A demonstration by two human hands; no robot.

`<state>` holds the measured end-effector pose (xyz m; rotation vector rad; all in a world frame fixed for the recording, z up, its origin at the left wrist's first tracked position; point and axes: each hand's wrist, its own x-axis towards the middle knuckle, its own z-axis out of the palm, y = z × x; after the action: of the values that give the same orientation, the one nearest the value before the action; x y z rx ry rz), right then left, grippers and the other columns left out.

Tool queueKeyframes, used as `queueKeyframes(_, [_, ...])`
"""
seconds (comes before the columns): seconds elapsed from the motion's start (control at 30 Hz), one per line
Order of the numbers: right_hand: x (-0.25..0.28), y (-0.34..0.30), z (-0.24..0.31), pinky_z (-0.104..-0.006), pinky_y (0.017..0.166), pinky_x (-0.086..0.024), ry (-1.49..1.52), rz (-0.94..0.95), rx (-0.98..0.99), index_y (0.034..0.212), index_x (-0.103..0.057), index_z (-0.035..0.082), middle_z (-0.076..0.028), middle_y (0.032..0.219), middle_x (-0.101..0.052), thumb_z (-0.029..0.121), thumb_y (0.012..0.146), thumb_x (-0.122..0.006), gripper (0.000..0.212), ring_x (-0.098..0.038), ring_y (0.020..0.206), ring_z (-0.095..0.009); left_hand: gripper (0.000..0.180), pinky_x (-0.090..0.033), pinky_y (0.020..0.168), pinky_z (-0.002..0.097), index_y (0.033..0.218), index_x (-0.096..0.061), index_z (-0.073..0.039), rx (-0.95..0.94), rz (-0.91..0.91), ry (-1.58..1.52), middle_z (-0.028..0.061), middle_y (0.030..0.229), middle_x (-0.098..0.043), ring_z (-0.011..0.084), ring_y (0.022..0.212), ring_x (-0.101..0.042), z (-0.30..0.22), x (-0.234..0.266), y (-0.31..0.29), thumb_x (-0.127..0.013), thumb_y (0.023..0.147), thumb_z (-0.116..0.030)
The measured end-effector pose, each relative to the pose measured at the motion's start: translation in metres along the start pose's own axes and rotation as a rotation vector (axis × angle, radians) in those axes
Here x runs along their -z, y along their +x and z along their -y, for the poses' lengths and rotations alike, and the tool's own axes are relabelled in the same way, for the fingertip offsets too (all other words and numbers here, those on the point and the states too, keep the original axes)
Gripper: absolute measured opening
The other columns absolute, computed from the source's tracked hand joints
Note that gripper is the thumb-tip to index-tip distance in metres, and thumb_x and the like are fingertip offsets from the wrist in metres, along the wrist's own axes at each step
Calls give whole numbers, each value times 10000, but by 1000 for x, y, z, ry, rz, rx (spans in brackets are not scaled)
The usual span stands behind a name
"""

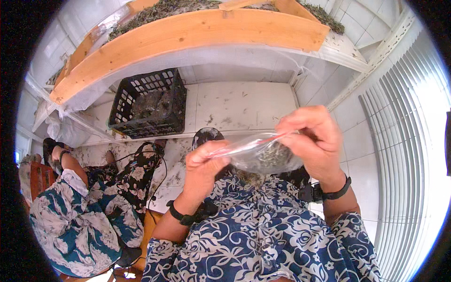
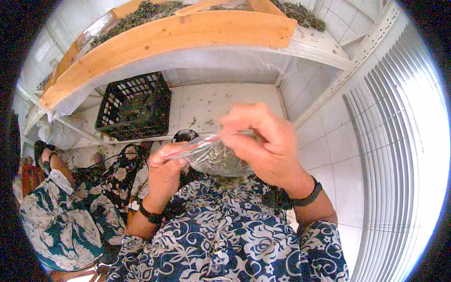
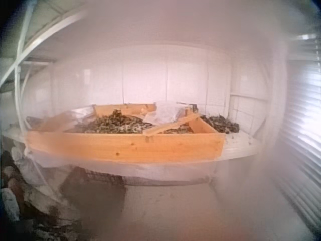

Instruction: The person gathers dried leaves by hand from a wooden tray and a shelf, rubs them between their palms, and places them into a plastic bag. They then press the air out of the bag, seal it, and set it aside.

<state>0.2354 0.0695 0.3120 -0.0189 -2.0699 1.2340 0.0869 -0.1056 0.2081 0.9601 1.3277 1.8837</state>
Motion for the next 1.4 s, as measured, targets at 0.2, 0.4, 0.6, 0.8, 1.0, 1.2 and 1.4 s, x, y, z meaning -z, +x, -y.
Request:
queueKeyframes(0.2, [5, 1, -16, -223, 709, -473, 241, -149, -105, 963, -553, 31, -23, 877, -607, -41, 825, -625, 172, -568, 788, -75, 348, -442, 953, 349, 1088, -556, -30, -66, -105, -285, 95, 1116, -596, 203, 1057, -567, -14, -17, 17, -695, 776, -93])
queueKeyframes(0.4, [1, 3, -29, -215, 696, -470, 249, -203, -133, 965, -554, 34, -16, 875, -606, -38, 823, -626, 175, -567, 787, -69, 511, -437, 969, 391, 1177, -503, -31, -47, 55, -340, 111, 1229, -515, 244, 1178, -496, -26, -20, 20, -740, 757, -201])
queueKeyframes(0.6, [2, 4, -36, -204, 685, -460, 260, -176, -155, 928, -570, 34, -6, 871, -603, -29, 825, -627, 134, -560, 769, -58, 140, -424, 944, 356, 954, -640, -1, -239, -136, 15, 103, 999, -646, 201, 1018, -569, -8, -13, 28, -618, 886, -122])
queueKeyframes(0.8, [10, 2, -51, -211, 708, -463, 322, -191, -231, 959, -588, 23, -3, 885, -605, 0, 820, -643, 151, -562, 798, -61, 139, -455, 892, 352, 903, -559, -9, -265, -157, -55, 126, 941, -654, 192, 927, -603, -27, -23, 44, -600, 911, -142])
queueKeyframes(1.0, [11, 5, -44, -235, 762, -471, 403, -164, -427, 1075, -601, 33, -17, 900, -609, 47, 838, -627, 239, -566, 843, -75, 124, -473, 806, 308, 933, -498, -44, -165, -205, -177, 89, 918, -638, 143, 832, -591, -22, -25, 50, -579, 922, -137])
queueKeyframes(1.2, [19, 4, -51, -249, 749, -472, 266, -39, -474, 1006, -618, 8, -22, 909, -632, 101, 839, -620, 191, -572, 840, -87, 125, -480, 773, 286, 957, -502, -54, -146, -258, -163, 44, 873, -610, 129, 791, -583, -16, -27, 55, -589, 914, -132])
queueKeyframes(1.4, [23, 2, -51, -239, 719, -454, 188, -37, -518, 908, -627, 6, -5, 810, -637, 105, 855, -600, 116, -557, 787, -82, 106, -445, 772, 266, 940, -510, -58, -153, -278, -1, -2, 843, -564, 97, 780, -535, -16, -23, 52, -582, 919, -134])
